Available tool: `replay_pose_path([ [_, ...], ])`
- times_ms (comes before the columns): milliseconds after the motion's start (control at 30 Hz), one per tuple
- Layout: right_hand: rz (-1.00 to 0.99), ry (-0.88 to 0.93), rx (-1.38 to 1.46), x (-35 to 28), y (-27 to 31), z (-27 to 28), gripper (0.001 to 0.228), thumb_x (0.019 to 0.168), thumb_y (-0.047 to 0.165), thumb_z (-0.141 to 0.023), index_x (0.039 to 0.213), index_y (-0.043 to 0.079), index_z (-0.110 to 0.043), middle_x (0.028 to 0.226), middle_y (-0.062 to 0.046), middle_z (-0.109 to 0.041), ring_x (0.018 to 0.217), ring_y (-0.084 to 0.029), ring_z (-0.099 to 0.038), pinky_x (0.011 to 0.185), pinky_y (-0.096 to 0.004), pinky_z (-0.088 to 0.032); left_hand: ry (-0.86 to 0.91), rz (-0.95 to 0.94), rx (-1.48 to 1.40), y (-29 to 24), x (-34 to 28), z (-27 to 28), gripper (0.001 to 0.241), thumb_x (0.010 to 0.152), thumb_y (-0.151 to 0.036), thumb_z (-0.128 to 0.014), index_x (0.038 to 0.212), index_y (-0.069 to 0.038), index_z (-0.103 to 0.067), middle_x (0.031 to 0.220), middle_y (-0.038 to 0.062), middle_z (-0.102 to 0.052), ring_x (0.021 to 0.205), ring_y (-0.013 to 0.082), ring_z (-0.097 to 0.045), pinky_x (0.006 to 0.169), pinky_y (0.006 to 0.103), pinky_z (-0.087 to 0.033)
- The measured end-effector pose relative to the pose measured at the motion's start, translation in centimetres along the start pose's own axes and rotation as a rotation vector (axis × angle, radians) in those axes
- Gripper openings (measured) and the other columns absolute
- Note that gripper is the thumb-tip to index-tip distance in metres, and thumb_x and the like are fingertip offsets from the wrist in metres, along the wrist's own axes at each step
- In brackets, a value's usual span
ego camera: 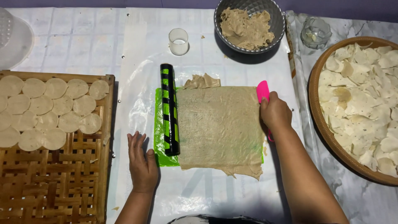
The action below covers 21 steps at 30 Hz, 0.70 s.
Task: Rolling out dough and using a circular cutter to create small rounds.
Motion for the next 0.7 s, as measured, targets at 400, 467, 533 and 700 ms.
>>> replay_pose_path([
  [400,0.065,-0.018,-0.065,-2.7,-1.4,-1.5,0.039,0.102,0.028,-0.05,0.131,0.002,-0.051,0.092,-0.03,-0.072,0.089,-0.048,-0.069,0.08,-0.057,-0.052,-0.012,-0.039,0.017,0.2,-0.1,0.0,0.047,0.111,-0.031,-0.04,0.143,0.001,-0.051,0.158,0.024,-0.041,0.157,0.0451,-0.024,0.122,0.0533,-0.033],
  [467,0.033,0.012,-0.084,-3.9,-1.8,-1.5,0.035,0.103,0.029,-0.05,0.124,0.001,-0.053,0.09,-0.03,-0.072,0.088,-0.049,-0.069,0.08,-0.058,-0.052,-0.007,-0.03,0.001,0.0,0.0,0.0,0.047,0.111,-0.032,-0.04,0.143,0.001,-0.051,0.158,0.024,-0.04,0.157,0.0452,-0.024,0.122,0.0529,-0.034],
  [533,-0.004,0.04,-0.104,-5.1,-2.5,-1.7,0.032,0.104,0.03,-0.05,0.117,0.001,-0.054,0.089,-0.03,-0.071,0.087,-0.049,-0.069,0.08,-0.058,-0.053,0.0,-0.026,-0.017,-0.1,0.1,0.0,0.047,0.111,-0.033,-0.04,0.142,0.002,-0.051,0.158,0.024,-0.04,0.157,0.0453,-0.025,0.122,0.0525,-0.035],
  [700,0.038,0.022,-0.12,-8.4,-3.7,-1.9,0.029,0.104,0.031,-0.049,0.111,0.003,-0.054,0.08,-0.027,-0.071,0.079,-0.048,-0.069,0.074,-0.058,-0.053,0.002,-0.048,0.028,0.0,0.0,0.1,0.049,0.112,-0.034,-0.039,0.143,0.002,-0.051,0.159,0.023,-0.04,0.158,0.0449,-0.024,0.122,0.0541,-0.034],
])
Point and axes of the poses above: each hand's wrist, its own x-axis towards the middle knuckle, its own z-axis out of the back of the hand, y = z × x, the point moved 3 cm from there along x, towards the middle knuckle
